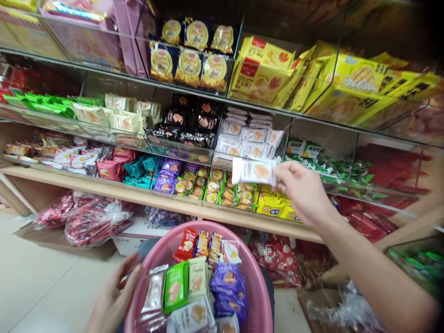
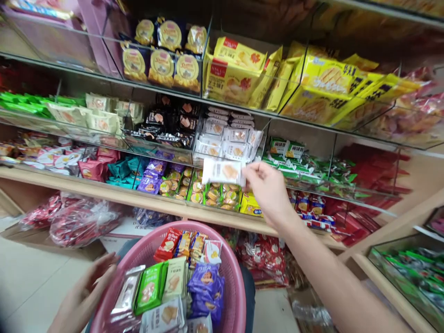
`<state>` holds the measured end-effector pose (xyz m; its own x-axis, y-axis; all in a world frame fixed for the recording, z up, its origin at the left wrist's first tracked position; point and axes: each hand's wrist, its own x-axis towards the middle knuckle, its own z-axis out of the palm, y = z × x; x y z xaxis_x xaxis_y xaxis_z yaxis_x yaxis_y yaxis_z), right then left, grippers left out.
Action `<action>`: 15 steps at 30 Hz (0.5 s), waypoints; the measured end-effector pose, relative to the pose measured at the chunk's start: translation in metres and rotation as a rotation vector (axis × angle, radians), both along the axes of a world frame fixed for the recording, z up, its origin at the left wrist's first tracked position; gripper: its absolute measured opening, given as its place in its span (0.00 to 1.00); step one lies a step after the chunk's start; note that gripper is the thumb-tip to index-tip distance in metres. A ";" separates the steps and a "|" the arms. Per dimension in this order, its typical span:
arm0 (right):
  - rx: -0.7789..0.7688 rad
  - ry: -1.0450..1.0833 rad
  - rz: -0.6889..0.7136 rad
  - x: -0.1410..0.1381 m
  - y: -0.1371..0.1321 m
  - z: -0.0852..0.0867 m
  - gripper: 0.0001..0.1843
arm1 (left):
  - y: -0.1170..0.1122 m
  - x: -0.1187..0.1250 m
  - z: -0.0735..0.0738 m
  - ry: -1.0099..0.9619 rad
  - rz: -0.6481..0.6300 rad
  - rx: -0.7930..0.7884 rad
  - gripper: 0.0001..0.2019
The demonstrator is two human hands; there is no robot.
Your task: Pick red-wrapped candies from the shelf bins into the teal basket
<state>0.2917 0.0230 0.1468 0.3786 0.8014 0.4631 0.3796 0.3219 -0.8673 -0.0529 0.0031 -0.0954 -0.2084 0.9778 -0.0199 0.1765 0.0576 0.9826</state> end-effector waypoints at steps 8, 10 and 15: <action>-0.583 0.003 0.185 -0.010 -0.127 -0.153 0.14 | -0.034 0.019 0.021 -0.056 -0.060 -0.136 0.23; -0.639 0.053 0.197 -0.011 -0.142 -0.183 0.14 | -0.035 0.023 0.020 -0.076 -0.063 -0.161 0.23; -0.686 0.082 0.142 -0.019 -0.155 -0.227 0.13 | -0.025 0.026 0.002 -0.188 -0.090 -0.261 0.25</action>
<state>0.2726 -0.1316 -0.0799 0.2606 0.9466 -0.1900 0.2987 -0.2662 -0.9165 -0.0269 -0.0214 -0.0934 -0.0901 0.9491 -0.3017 0.0096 0.3037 0.9527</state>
